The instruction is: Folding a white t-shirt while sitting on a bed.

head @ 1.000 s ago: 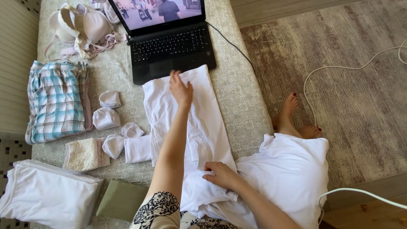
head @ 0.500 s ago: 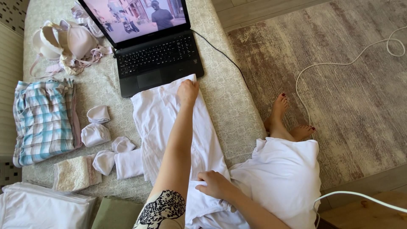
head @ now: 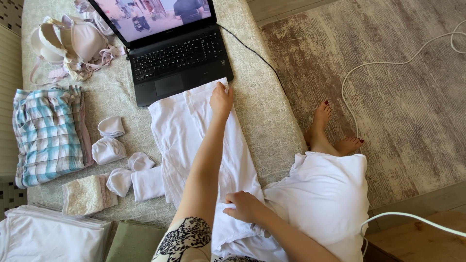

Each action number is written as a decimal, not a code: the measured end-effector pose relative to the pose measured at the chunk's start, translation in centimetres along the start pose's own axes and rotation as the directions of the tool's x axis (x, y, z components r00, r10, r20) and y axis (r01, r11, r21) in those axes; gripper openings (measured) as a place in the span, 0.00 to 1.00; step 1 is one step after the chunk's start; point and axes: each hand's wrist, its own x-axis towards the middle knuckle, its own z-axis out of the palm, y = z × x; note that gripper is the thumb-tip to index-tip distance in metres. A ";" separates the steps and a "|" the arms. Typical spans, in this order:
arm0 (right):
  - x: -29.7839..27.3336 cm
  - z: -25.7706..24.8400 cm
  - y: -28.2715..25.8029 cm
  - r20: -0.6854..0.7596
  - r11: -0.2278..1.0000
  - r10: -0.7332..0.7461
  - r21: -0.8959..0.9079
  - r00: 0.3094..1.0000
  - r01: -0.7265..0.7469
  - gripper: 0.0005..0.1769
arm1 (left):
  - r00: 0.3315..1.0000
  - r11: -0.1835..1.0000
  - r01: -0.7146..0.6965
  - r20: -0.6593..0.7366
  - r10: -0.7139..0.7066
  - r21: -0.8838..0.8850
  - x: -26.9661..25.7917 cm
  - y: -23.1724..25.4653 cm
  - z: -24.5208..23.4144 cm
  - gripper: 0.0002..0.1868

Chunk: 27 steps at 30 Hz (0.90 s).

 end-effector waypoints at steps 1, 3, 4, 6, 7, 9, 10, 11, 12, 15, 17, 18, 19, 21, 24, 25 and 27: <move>0.0 -0.2 0.0 -0.003 1.000 -0.001 0.000 1.000 0.001 0.14 | 1.000 1.000 -0.003 0.000 0.003 0.000 -0.9 0.4 -1.0 0.20; 0.1 -0.4 -0.2 0.021 0.998 0.042 -0.047 0.999 -0.041 0.16 | 0.999 0.997 -0.052 0.013 0.053 -0.062 -2.7 1.0 -3.2 0.23; 0.0 -0.5 -0.2 0.019 0.998 0.040 -0.045 0.999 -0.040 0.16 | 0.998 0.997 -0.054 0.014 0.055 -0.061 -3.4 1.8 -4.3 0.23; -0.2 -0.3 -0.4 0.079 0.992 0.056 -0.116 0.995 -0.046 0.17 | 0.939 0.989 0.104 0.317 -0.133 0.107 -5.0 2.9 -6.8 0.27; -0.1 -0.3 -0.4 0.084 0.992 0.046 -0.117 0.995 -0.036 0.17 | 0.942 0.988 0.106 0.308 -0.137 0.113 -5.6 2.6 -6.4 0.27; -0.1 -0.1 -0.5 0.106 0.976 0.074 -0.210 0.992 -0.050 0.19 | 0.912 0.995 0.072 0.400 -0.096 0.076 -6.9 1.9 -5.7 0.26; 0.0 0.0 -0.4 0.112 0.977 0.066 -0.211 0.992 -0.041 0.19 | 0.914 0.994 0.075 0.393 -0.101 0.082 -6.9 0.9 -4.6 0.26; 0.1 0.1 -0.2 0.112 0.973 0.085 -0.223 0.990 -0.059 0.20 | 0.911 0.995 0.076 0.403 -0.093 0.058 -7.1 0.2 -3.3 0.21; 0.0 0.2 0.0 0.112 0.969 0.105 -0.234 0.988 -0.077 0.20 | 0.907 0.996 0.077 0.413 -0.084 0.033 -7.2 -0.6 -2.0 0.17; 0.1 0.4 1.1 0.098 0.977 0.083 -0.206 0.992 -0.061 0.22 | 0.909 0.995 0.085 0.406 -0.097 0.048 -7.3 -0.3 -1.5 0.17; 0.1 0.3 1.2 0.087 0.976 0.064 -0.214 0.994 -0.044 0.22 | 0.897 0.999 0.045 0.441 -0.033 -0.016 -8.3 1.0 -3.4 0.17; 0.2 0.3 1.3 0.076 0.975 0.048 -0.218 0.996 -0.031 0.23 | 0.879 0.997 0.007 0.476 0.033 -0.082 -8.8 1.8 -4.3 0.17; 0.0 0.2 0.9 0.073 0.975 0.047 -0.219 0.996 -0.030 0.23 | 0.880 0.997 0.004 0.474 0.036 -0.082 -9.9 2.3 -5.7 0.17; -0.2 -0.1 0.1 0.107 0.973 0.089 -0.223 0.990 -0.064 0.24 | 0.913 0.976 -0.114 0.367 0.176 -0.184 -12.3 3.4 -8.4 0.15; -0.3 0.7 1.5 0.098 0.968 0.071 -0.248 0.993 -0.044 0.26 | 0.900 0.945 -0.300 0.289 0.326 -0.130 -15.4 1.8 -10.2 0.26; -0.4 0.8 1.8 0.102 0.967 0.073 -0.249 0.992 -0.046 0.26 | 0.902 0.946 -0.296 0.289 0.322 -0.131 -15.9 -0.1 -9.3 0.26; -0.5 1.2 2.3 0.036 0.974 -0.042 -0.220 0.998 0.049 0.28 | 0.918 0.949 -0.301 0.299 0.262 0.092 -16.8 -4.0 -7.6 0.40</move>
